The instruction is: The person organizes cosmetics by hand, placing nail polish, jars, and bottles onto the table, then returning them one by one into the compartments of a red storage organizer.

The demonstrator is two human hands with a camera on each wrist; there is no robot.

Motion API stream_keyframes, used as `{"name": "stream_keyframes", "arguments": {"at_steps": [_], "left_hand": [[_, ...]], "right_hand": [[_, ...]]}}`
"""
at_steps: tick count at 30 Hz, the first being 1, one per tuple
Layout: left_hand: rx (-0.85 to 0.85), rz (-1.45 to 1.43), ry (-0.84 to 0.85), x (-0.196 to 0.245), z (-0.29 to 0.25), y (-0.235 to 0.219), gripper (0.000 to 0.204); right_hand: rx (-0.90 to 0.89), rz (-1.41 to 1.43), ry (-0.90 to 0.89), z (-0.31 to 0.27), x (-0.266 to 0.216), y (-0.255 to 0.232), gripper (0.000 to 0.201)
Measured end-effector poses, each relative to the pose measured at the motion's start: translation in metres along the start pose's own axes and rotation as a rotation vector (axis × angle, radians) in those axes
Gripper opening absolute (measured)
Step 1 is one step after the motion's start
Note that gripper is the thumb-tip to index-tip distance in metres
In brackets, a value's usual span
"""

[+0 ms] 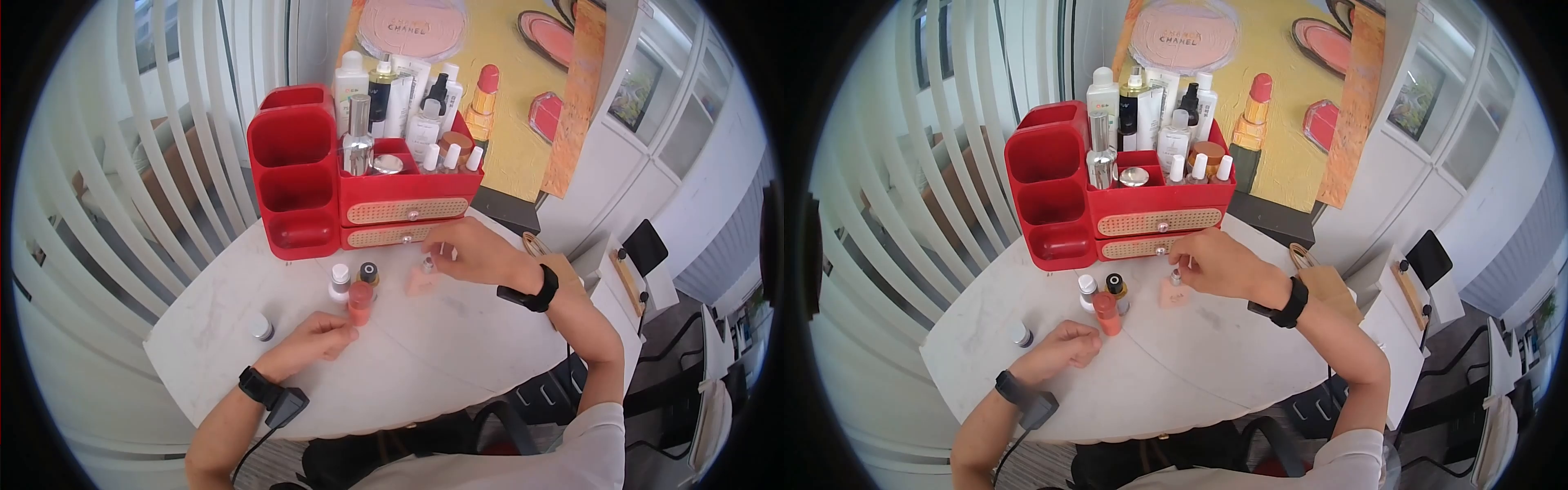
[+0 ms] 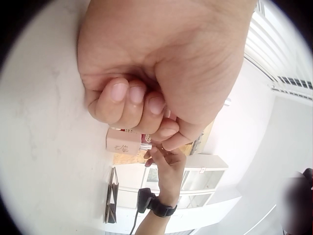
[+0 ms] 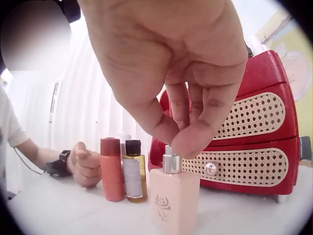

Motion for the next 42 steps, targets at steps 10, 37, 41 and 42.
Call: {"name": "stream_keyframes", "arguments": {"at_steps": [10,37,41,42], "left_hand": [[-0.009,-0.016,0.017,-0.003,-0.001,-0.002,0.033],[-0.011,-0.009,0.018,-0.003,-0.001,-0.002,0.034],[-0.017,-0.011,0.019,-0.004,-0.001,-0.001,0.034],[-0.014,0.005,0.033,-0.003,-0.001,0.0,0.034]], "right_hand": [[-0.034,0.018,-0.051,-0.003,-0.013,0.0,0.018],[0.449,-0.148,0.08,0.095,-0.013,-0.132,0.024],[0.42,-0.192,0.136,0.095,-0.022,-0.127,0.024],[0.389,-0.197,0.146,0.096,-0.022,-0.125,0.023]]}}
Point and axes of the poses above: each hand's wrist, its own z-axis towards the middle knuckle, its own y-axis out of the palm, x = y × z, the point moved 2 cm from there along z, towards the middle knuckle, and after that the axes turned 13 degrees about y, right-handed, at the moved point
